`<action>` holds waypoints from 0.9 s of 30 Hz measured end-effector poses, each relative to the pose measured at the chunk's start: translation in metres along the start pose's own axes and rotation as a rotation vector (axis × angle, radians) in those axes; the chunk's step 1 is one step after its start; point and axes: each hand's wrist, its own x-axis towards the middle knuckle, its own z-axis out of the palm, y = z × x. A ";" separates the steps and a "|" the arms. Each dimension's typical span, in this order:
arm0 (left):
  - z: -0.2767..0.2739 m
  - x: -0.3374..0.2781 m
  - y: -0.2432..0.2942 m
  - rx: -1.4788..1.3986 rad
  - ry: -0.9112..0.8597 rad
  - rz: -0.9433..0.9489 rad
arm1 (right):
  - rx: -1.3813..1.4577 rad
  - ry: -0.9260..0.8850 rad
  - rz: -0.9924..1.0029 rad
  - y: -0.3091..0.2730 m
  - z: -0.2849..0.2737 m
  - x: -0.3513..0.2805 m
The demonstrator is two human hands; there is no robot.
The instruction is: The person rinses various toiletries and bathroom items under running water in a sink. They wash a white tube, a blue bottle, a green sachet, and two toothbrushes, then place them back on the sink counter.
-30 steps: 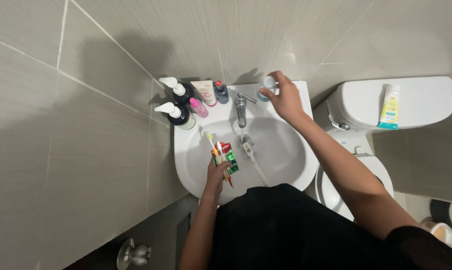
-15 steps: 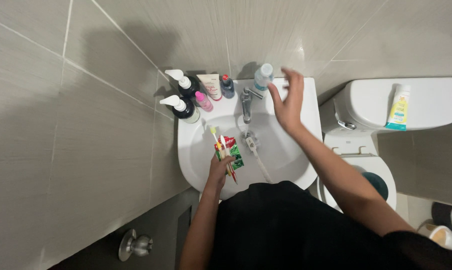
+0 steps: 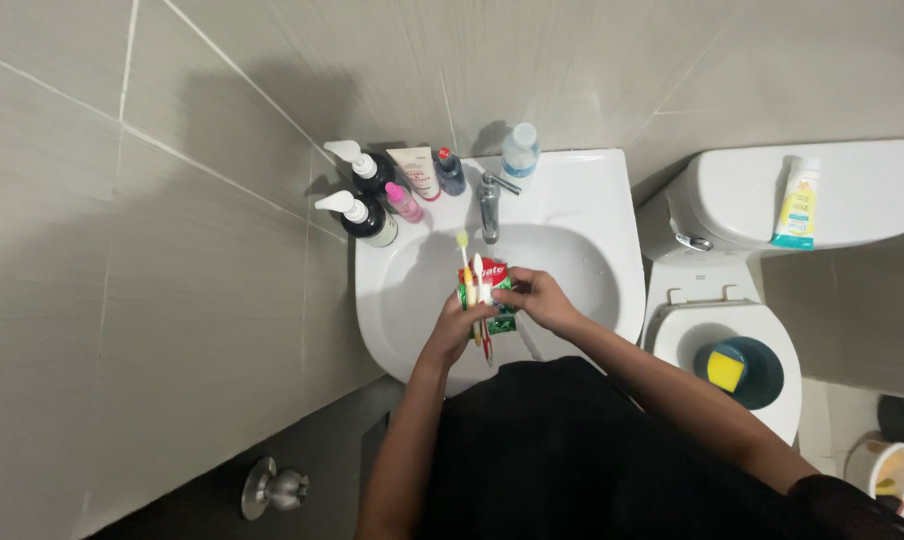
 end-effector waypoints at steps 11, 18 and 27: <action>0.035 0.007 -0.009 0.011 -0.057 0.023 | 0.050 0.148 -0.066 -0.018 -0.024 -0.024; 0.069 0.023 -0.030 -0.015 0.002 0.011 | 0.145 0.202 0.022 0.005 -0.069 -0.023; 0.109 0.039 -0.059 0.069 0.167 -0.048 | 0.039 0.220 0.019 -0.024 -0.121 -0.037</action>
